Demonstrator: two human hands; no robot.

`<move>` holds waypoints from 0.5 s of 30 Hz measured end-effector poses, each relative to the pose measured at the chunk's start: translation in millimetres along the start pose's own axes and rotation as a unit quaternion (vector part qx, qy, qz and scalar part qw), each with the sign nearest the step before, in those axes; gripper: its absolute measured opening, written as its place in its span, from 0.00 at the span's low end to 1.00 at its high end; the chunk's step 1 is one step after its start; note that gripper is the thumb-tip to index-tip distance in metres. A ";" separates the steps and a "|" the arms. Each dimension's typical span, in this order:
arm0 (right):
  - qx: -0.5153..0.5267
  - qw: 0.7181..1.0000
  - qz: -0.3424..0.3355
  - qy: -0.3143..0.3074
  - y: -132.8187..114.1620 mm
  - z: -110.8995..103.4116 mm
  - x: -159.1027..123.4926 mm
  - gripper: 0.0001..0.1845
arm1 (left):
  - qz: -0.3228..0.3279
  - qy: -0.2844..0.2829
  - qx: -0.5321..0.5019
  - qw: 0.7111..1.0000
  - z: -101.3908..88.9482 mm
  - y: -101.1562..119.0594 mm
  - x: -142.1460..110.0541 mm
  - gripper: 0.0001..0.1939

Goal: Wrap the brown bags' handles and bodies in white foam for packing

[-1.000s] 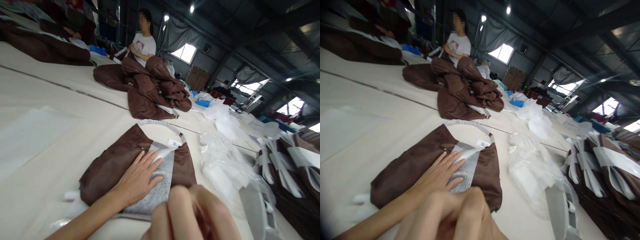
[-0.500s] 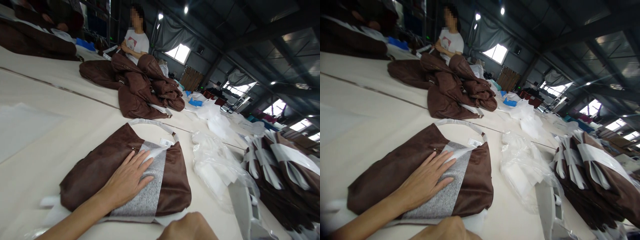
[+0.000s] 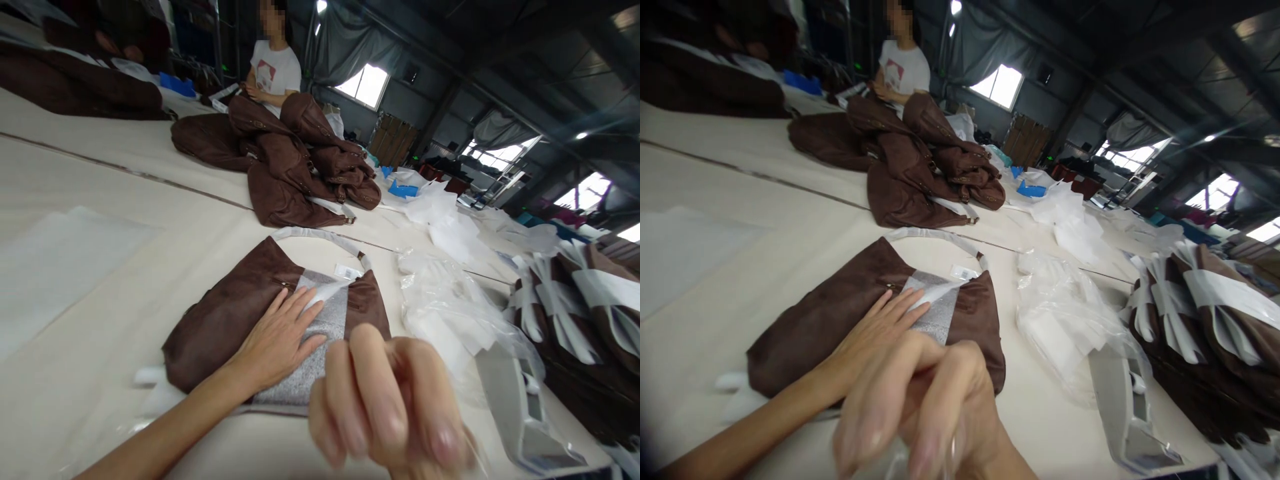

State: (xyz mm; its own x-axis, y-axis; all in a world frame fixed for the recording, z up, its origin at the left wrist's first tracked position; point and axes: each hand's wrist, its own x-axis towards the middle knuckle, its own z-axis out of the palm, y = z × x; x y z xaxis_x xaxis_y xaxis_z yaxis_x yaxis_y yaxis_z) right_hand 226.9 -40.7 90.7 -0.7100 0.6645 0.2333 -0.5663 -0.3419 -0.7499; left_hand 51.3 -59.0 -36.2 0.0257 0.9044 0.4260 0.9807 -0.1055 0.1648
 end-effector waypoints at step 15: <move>0.250 0.965 -0.003 0.076 26.8 -17.5 15.1 0.06 | 0.003 0.006 -0.001 1.000 -1.1 -0.6 -2.1 0.25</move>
State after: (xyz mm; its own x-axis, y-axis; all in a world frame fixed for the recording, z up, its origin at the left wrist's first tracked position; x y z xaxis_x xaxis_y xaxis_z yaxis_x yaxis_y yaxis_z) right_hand 208.3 -28.2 63.3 -0.6581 0.7443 0.1140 -0.7282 -0.5906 -0.3479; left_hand 50.4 -61.3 -36.2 0.0298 0.8989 0.4370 0.9800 -0.1124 0.1643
